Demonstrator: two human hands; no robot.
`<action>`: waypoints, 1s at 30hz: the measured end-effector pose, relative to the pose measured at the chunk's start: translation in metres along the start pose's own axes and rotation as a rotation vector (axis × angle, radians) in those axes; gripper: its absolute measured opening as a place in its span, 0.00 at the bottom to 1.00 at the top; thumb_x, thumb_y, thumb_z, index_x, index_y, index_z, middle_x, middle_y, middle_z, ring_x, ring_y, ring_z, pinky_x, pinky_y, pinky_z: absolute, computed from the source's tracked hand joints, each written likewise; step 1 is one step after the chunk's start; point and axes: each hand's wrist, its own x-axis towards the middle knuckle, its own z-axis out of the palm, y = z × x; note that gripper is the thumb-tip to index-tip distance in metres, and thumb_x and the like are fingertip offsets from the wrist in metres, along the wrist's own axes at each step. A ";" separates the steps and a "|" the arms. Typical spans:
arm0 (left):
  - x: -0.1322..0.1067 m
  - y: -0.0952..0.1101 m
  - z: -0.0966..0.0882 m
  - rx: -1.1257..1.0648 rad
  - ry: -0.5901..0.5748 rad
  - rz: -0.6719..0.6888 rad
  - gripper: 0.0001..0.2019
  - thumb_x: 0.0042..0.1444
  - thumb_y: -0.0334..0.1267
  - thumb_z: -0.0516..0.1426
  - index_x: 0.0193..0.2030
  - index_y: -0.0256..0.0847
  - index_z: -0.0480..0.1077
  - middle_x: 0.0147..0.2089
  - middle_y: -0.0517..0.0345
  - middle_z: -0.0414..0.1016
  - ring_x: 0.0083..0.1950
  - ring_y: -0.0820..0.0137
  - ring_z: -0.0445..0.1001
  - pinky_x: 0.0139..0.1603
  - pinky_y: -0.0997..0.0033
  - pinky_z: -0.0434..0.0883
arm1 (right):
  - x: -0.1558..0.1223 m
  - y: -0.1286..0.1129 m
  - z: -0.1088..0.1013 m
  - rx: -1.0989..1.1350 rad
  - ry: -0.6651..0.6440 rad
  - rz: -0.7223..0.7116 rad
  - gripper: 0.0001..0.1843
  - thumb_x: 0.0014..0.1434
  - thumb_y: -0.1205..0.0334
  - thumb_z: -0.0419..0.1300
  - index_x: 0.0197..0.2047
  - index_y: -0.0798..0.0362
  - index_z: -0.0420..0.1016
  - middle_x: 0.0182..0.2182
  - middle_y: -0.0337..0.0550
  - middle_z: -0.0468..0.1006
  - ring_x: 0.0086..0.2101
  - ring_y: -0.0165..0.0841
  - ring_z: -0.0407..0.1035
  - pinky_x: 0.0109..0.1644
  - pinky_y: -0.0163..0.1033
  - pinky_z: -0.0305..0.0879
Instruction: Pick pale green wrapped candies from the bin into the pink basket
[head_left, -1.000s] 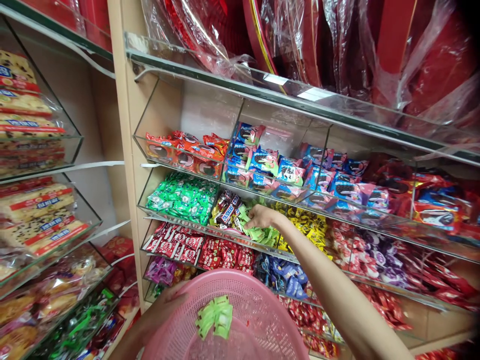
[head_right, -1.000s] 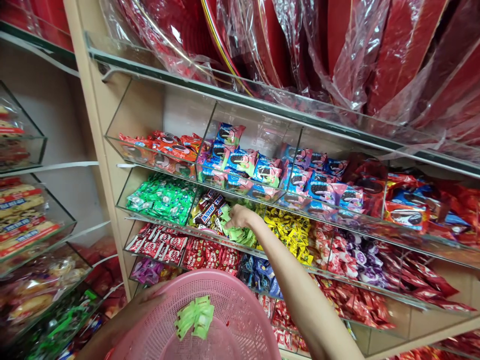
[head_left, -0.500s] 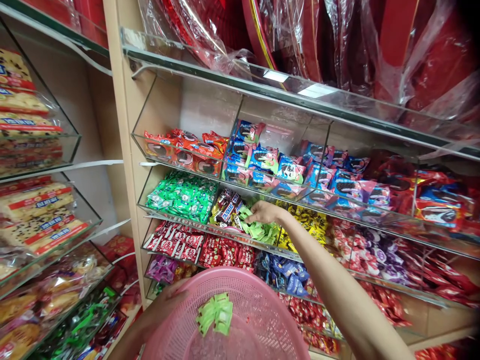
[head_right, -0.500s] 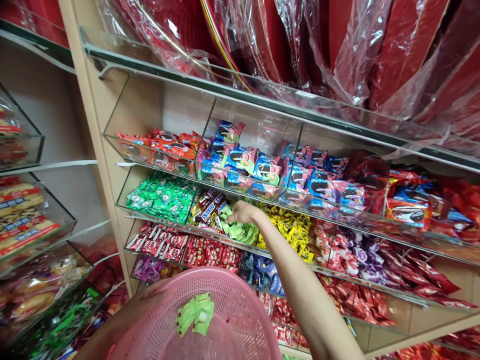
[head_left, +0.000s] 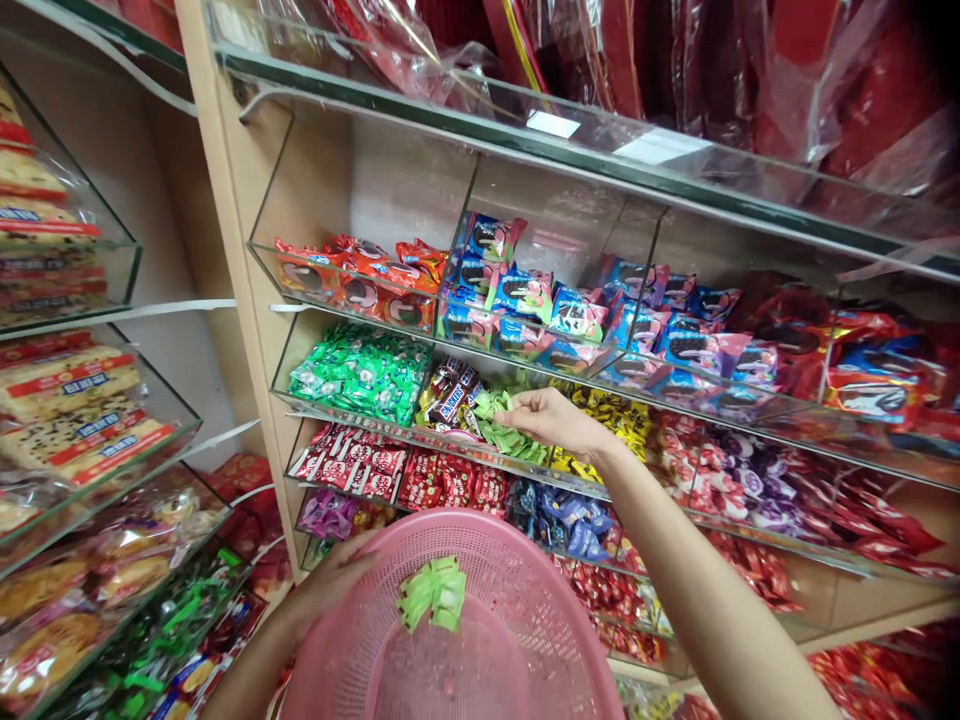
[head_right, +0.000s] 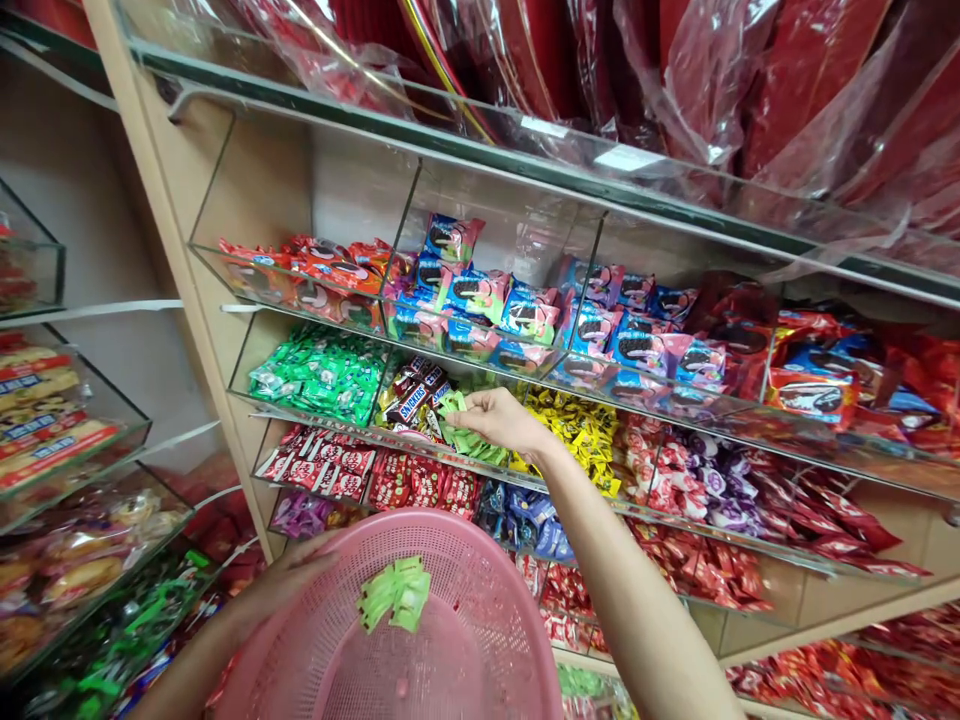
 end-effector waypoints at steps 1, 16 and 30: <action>0.000 0.001 0.001 0.001 -0.004 -0.015 0.33 0.47 0.50 0.61 0.58 0.39 0.63 0.59 0.50 0.64 0.59 0.59 0.63 0.54 0.67 0.66 | -0.010 -0.002 0.003 0.002 -0.018 -0.026 0.23 0.50 0.45 0.60 0.20 0.53 0.55 0.16 0.28 0.50 0.18 0.21 0.42 0.21 0.32 0.39; -0.004 0.007 0.015 0.037 -0.011 -0.035 0.34 0.45 0.49 0.62 0.58 0.37 0.64 0.57 0.48 0.66 0.58 0.56 0.64 0.55 0.63 0.65 | -0.058 0.117 0.154 -0.651 -0.310 0.079 0.06 0.52 0.61 0.58 0.34 0.52 0.74 0.28 0.39 0.74 0.29 0.30 0.65 0.31 0.33 0.54; -0.006 0.020 0.030 0.219 -0.012 0.004 0.31 0.46 0.51 0.59 0.55 0.38 0.67 0.51 0.52 0.72 0.55 0.58 0.67 0.55 0.66 0.65 | -0.082 0.123 0.212 -0.848 -0.532 -0.039 0.14 0.54 0.67 0.53 0.42 0.57 0.75 0.37 0.52 0.79 0.39 0.43 0.73 0.39 0.41 0.67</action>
